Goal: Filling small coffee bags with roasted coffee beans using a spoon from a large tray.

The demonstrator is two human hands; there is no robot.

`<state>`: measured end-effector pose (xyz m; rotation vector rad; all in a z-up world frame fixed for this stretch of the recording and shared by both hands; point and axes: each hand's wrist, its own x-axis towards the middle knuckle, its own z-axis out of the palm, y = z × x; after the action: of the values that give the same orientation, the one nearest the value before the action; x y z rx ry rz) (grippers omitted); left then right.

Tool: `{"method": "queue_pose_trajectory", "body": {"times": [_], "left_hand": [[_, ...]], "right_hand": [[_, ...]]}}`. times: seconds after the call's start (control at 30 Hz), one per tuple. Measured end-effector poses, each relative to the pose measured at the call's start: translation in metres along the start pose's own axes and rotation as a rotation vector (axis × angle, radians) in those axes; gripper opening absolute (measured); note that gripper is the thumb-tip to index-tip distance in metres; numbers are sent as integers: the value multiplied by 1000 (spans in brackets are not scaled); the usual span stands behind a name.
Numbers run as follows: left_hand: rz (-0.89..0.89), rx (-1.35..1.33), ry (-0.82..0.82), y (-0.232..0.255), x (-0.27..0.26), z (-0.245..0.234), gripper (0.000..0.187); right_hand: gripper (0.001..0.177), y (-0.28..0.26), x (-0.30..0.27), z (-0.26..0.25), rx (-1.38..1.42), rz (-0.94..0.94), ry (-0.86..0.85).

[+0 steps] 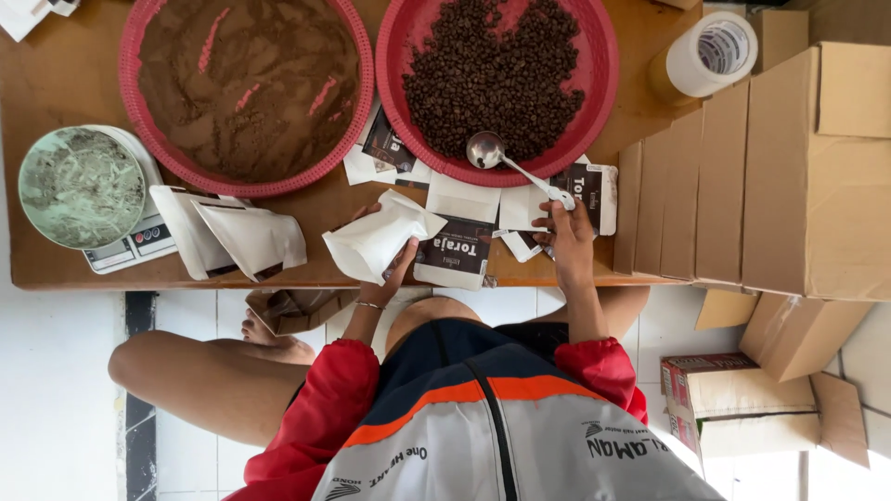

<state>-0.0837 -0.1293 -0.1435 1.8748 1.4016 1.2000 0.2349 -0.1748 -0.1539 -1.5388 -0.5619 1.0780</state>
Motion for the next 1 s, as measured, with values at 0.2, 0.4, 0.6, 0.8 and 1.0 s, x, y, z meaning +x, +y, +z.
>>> {"method": "queue_pose_trajectory", "body": {"times": [0.2, 0.4, 0.6, 0.8, 1.0], "left_hand": [[-200, -175, -89, 13, 4, -15, 54], [-283, -224, -143, 19, 7, -19, 55], [-130, -109, -116, 25, -1, -12, 46], [-436, -219, -228, -31, -35, 7, 61], [-124, -201, -146, -1, -12, -18, 60]], "right_hand": [[27, -15, 2, 13, -35, -43, -22], [24, -5, 16, 18, -183, -76, -28], [50, -22, -47, 12, -285, -31, 12], [32, 73, -139, 13, -983, 388, -382], [76, 169, -125, 95, -1201, 135, -1180]]}}
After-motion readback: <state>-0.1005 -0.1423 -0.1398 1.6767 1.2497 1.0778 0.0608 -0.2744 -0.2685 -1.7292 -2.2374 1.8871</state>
